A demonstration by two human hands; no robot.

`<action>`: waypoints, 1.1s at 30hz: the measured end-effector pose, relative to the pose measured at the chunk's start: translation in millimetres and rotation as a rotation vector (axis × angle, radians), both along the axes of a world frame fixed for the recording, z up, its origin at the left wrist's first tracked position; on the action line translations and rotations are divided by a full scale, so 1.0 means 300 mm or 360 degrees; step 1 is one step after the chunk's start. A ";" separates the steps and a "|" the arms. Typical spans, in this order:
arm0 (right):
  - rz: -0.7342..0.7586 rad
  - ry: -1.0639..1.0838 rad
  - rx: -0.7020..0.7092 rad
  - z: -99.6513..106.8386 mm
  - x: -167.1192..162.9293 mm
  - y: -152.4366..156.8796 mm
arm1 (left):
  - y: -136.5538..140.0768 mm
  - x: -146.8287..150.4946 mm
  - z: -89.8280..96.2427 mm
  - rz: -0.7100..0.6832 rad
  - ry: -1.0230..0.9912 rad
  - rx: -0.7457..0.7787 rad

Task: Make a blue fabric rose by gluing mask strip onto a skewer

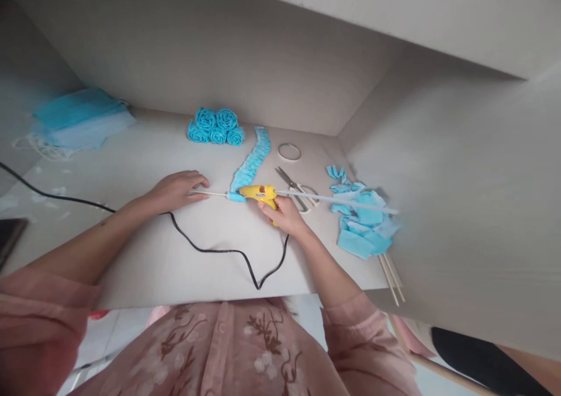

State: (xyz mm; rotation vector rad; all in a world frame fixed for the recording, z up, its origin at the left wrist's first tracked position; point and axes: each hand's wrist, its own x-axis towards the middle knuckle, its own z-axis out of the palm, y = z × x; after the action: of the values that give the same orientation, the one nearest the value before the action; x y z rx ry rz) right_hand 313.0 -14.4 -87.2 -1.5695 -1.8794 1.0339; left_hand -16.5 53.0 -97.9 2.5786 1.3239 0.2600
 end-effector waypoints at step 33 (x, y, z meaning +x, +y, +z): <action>-0.0038 -0.0130 0.0070 0.004 -0.020 0.001 | 0.010 0.001 -0.011 -0.0139 -0.0138 0.0059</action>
State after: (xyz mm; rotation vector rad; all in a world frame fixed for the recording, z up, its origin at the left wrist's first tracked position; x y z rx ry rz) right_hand 307.0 -14.3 -86.0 -1.6271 -1.9195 0.9248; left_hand -16.2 56.1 -101.3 2.6155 1.1844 0.3793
